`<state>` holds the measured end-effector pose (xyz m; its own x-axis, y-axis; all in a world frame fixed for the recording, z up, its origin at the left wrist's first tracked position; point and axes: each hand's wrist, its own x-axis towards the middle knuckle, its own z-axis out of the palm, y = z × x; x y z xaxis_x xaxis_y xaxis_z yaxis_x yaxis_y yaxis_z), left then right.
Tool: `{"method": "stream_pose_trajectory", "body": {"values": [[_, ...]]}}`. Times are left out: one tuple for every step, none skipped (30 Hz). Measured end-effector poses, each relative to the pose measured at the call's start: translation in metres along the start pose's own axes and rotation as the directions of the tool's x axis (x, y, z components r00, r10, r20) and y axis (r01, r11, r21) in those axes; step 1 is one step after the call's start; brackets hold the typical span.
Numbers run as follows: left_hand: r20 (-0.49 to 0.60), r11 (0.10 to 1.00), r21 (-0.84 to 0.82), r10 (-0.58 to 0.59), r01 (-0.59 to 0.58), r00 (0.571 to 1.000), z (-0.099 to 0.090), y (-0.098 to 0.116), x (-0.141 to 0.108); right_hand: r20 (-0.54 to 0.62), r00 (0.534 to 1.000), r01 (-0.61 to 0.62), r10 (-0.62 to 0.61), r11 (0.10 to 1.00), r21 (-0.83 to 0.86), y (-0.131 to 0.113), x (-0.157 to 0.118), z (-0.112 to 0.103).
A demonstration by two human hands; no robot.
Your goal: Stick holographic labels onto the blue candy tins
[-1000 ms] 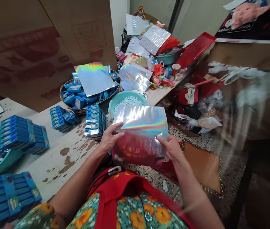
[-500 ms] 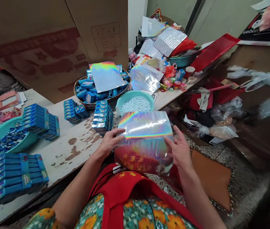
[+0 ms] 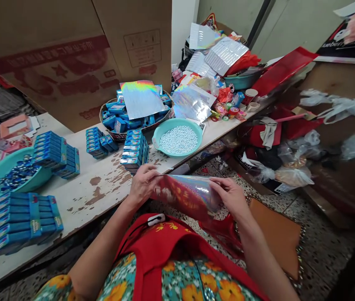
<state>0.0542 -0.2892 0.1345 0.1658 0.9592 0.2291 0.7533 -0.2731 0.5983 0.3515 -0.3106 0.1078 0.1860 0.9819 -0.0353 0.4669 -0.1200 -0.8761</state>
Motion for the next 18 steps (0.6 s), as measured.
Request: {"method": "stream_pose_trajectory", "body": {"values": [[0.060, 1.000, 0.003, 0.027, -0.027, 0.998, 0.003, 0.002, -0.002, -0.059, 0.993, 0.092, -0.100, 0.988, -0.122, -0.006, 0.000, 0.007], [0.122, 0.998, 0.012, 0.053, -0.055, 0.991, 0.007, 0.005, -0.003, -0.073, 0.975, 0.191, -0.212, 0.955, -0.226, -0.013, 0.000, 0.017], [0.173, 0.996, 0.028, 0.078, -0.084, 0.982, 0.012, 0.009, -0.005, -0.028, 0.949, 0.292, -0.313, 0.911, -0.292, -0.021, -0.001, 0.029], [0.207, 0.992, 0.051, 0.100, -0.112, 0.973, 0.017, 0.011, -0.007, 0.072, 0.919, 0.391, -0.388, 0.867, -0.309, -0.028, -0.001, 0.044], [0.223, 0.988, 0.074, 0.113, -0.132, 0.968, 0.021, 0.012, -0.009, 0.212, 0.878, 0.475, -0.429, 0.832, -0.285, -0.033, -0.001, 0.059], [0.226, 0.987, 0.094, 0.107, -0.131, 0.968, 0.023, 0.012, -0.011, 0.332, 0.836, 0.524, -0.437, 0.815, -0.247, -0.035, 0.000, 0.073], [0.209, 0.989, 0.109, 0.076, -0.100, 0.975, 0.021, 0.008, -0.013, 0.411, 0.808, 0.536, -0.421, 0.816, -0.218, -0.035, 0.002, 0.086], [0.174, 0.993, 0.115, 0.019, -0.040, 0.985, 0.017, 0.001, -0.016, 0.451, 0.801, 0.520, -0.393, 0.830, -0.201, -0.031, 0.005, 0.096], [0.126, 0.993, 0.111, -0.054, 0.040, 0.991, 0.010, -0.009, -0.019, 0.462, 0.811, 0.487, -0.359, 0.851, -0.194, -0.024, 0.008, 0.103], [0.078, 0.987, 0.097, -0.134, 0.126, 0.988, 0.001, -0.021, -0.023, 0.459, 0.827, 0.449, -0.326, 0.873, -0.190, -0.015, 0.012, 0.107], [0.039, 0.975, 0.072, -0.214, 0.211, 0.976, -0.009, -0.034, -0.028, 0.456, 0.838, 0.416, -0.299, 0.891, -0.180, -0.006, 0.017, 0.110], [0.018, 0.957, 0.042, -0.287, 0.286, 0.958, -0.019, -0.049, -0.035, 0.463, 0.840, 0.392, -0.281, 0.905, -0.162, 0.003, 0.022, 0.112], [0.020, 0.936, 0.009, -0.351, 0.351, 0.936, -0.029, -0.063, -0.042, 0.486, 0.830, 0.379, -0.273, 0.916, -0.132, 0.010, 0.027, 0.116], [0.033, 0.913, -0.020, -0.406, 0.406, 0.913, -0.037, -0.077, -0.049, 0.519, 0.808, 0.375, -0.278, 0.922, -0.091, 0.015, 0.031, 0.121], [0.047, 0.891, -0.046, -0.450, 0.452, 0.892, -0.045, -0.090, -0.057, 0.553, 0.781, 0.376, -0.292, 0.926, -0.043, 0.017, 0.034, 0.128], [0.050, 0.872, -0.070, -0.483, 0.485, 0.874, -0.051, -0.103, -0.065, 0.583, 0.751, 0.377, -0.310, 0.926, 0.007, 0.017, 0.035, 0.139], [0.044, 0.860, -0.087, -0.500, 0.502, 0.865, -0.056, -0.116, -0.073, 0.607, 0.724, 0.372, -0.326, 0.927, 0.054, 0.015, 0.035, 0.152], [0.029, 0.855, -0.092, -0.511, 0.511, 0.859, -0.060, -0.130, -0.081, 0.619, 0.711, 0.362, -0.333, 0.928, 0.084, 0.012, 0.034, 0.167]]}}
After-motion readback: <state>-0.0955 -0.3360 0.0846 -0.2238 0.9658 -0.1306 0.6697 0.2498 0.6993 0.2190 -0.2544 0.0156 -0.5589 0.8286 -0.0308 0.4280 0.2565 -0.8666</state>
